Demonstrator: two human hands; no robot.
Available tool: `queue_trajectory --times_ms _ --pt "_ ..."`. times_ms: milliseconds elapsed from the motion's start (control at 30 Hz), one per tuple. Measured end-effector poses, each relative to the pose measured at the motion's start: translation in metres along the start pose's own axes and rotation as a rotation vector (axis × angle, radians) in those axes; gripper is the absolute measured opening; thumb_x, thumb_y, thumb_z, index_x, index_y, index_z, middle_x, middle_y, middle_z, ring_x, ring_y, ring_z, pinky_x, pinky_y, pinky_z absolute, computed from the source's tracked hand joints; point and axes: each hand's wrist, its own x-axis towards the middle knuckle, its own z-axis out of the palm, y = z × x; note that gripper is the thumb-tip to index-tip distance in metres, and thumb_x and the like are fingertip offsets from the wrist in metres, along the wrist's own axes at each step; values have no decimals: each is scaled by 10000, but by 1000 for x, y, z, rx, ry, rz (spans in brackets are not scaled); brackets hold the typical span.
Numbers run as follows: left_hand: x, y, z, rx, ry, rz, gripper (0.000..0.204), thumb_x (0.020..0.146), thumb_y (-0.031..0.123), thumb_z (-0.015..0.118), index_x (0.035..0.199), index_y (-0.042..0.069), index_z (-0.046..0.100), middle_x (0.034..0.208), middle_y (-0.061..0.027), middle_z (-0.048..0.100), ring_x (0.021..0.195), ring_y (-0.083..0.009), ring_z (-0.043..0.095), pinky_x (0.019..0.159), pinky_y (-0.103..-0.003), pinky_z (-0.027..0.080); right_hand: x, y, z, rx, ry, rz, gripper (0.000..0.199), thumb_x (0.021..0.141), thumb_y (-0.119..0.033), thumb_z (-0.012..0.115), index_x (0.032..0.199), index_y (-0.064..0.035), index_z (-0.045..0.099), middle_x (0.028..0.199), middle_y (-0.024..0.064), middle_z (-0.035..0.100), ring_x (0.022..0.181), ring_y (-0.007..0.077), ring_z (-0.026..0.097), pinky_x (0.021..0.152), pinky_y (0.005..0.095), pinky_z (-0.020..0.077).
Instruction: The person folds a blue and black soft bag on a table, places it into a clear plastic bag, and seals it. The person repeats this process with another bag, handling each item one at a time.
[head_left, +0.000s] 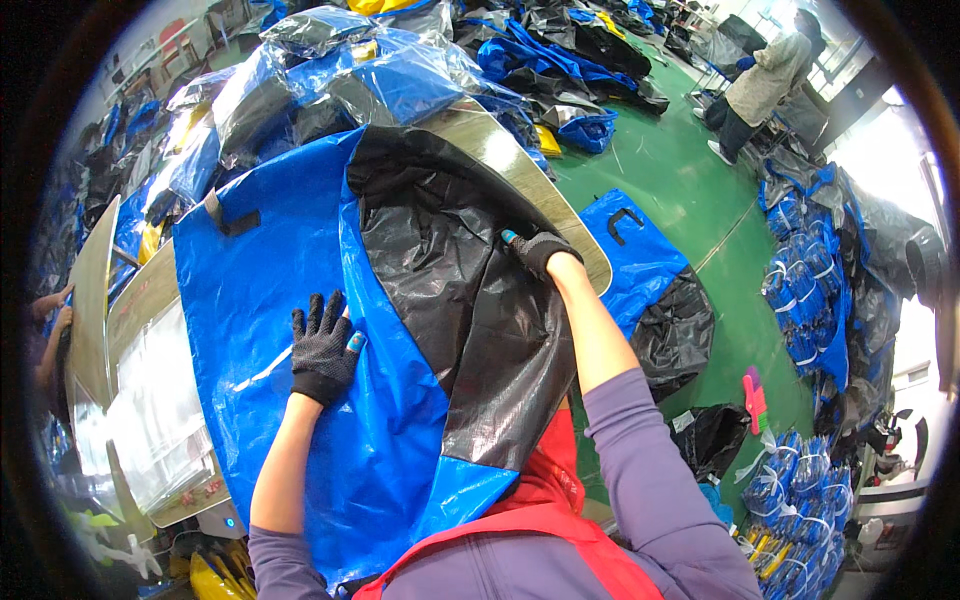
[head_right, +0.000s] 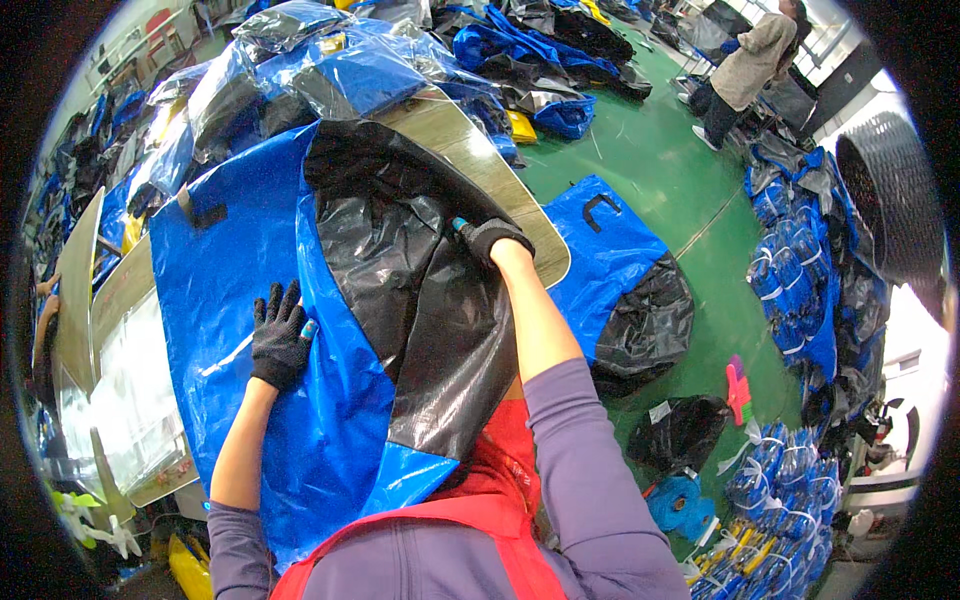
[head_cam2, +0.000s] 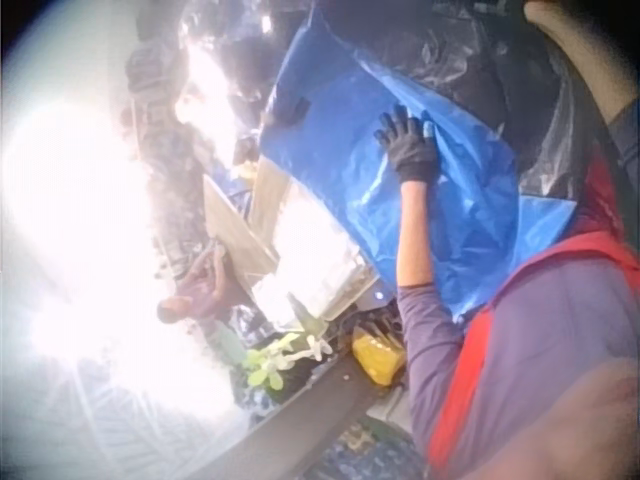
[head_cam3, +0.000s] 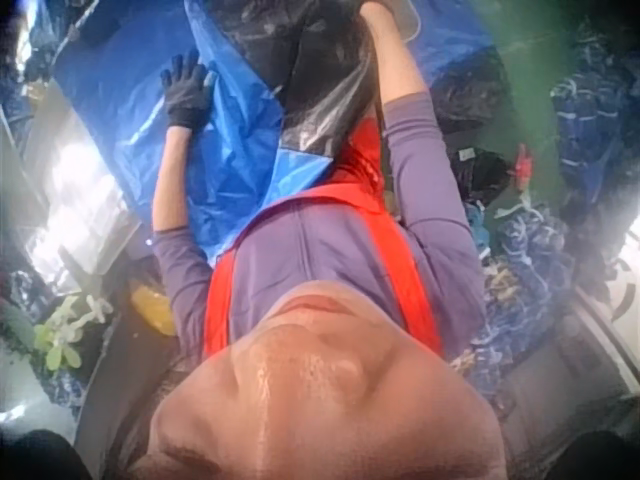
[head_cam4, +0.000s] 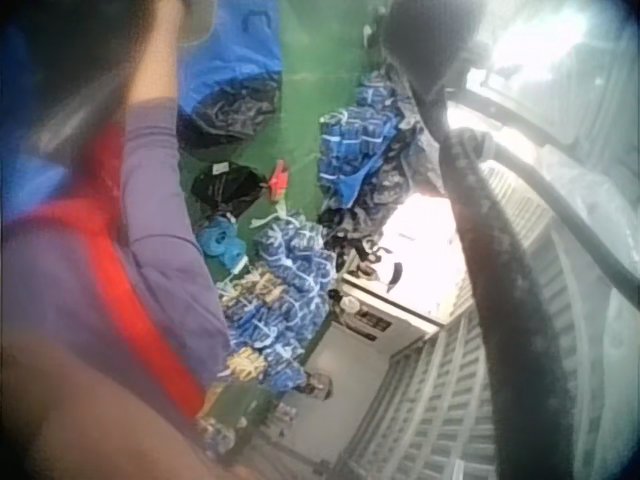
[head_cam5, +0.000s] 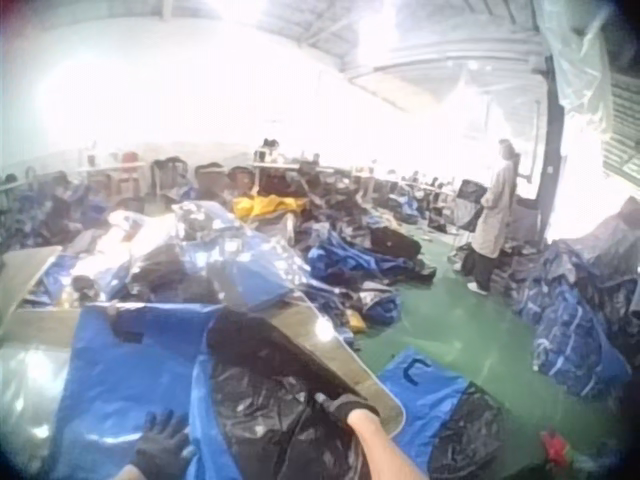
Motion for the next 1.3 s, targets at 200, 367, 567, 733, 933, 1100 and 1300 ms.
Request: queue_trajectory --times_ms 200,367,567,733,933,1100,1300 --pt "-1 -2 -1 -20 20 -30 630 899 538 452 1418 183 423 1534 -125 284 1423 -378 210 1130 -592 101 -60 -24 -40 132 -140 -391 277 877 -273 602 850 -2 647 692 98 627 595 212 575 570 346 479" --pt "-7 -12 3 -23 39 -36 707 866 597 489 1460 238 356 1539 -127 276 1426 -375 205 1114 -630 79 -156 68 -135 796 -161 -287 198 892 -256 616 850 -65 642 729 36 627 640 122 580 599 279 481" --pt "-13 -12 -23 -12 60 4 588 881 487 534 1387 194 469 1453 -149 412 1368 -346 338 1102 -564 245 -126 148 -104 -90 -276 -121 369 842 -387 676 809 -20 665 695 109 664 625 250 643 608 411 512" --pt "-17 75 -84 -530 303 230 331 776 230 626 1071 87 666 1016 -167 670 905 -360 639 800 -431 513 -137 4 -119 -542 621 -568 984 766 -531 692 1429 25 224 1356 286 431 1225 414 480 1013 427 419" --pt "-74 268 -43 -746 -113 956 686 824 450 576 1393 103 412 1392 -218 436 1339 -358 361 1083 -495 313 -41 -150 -76 -421 878 -840 390 865 -417 551 1050 -89 654 1036 225 653 907 397 640 803 494 500" --pt "-67 276 -6 -716 -427 971 556 886 498 489 1322 153 487 1331 -155 492 1242 -355 439 1007 -527 349 48 -155 -102 -16 910 -726 530 884 -555 474 1051 -85 655 1014 228 661 975 409 621 826 522 470" --pt "-69 0 -54 -710 333 -254 324 900 340 580 1096 85 618 1014 -133 621 930 -254 594 786 -395 498 -61 -139 -95 -275 1010 -886 416 808 -286 612 1147 -48 567 1058 212 623 1037 412 580 894 486 476"
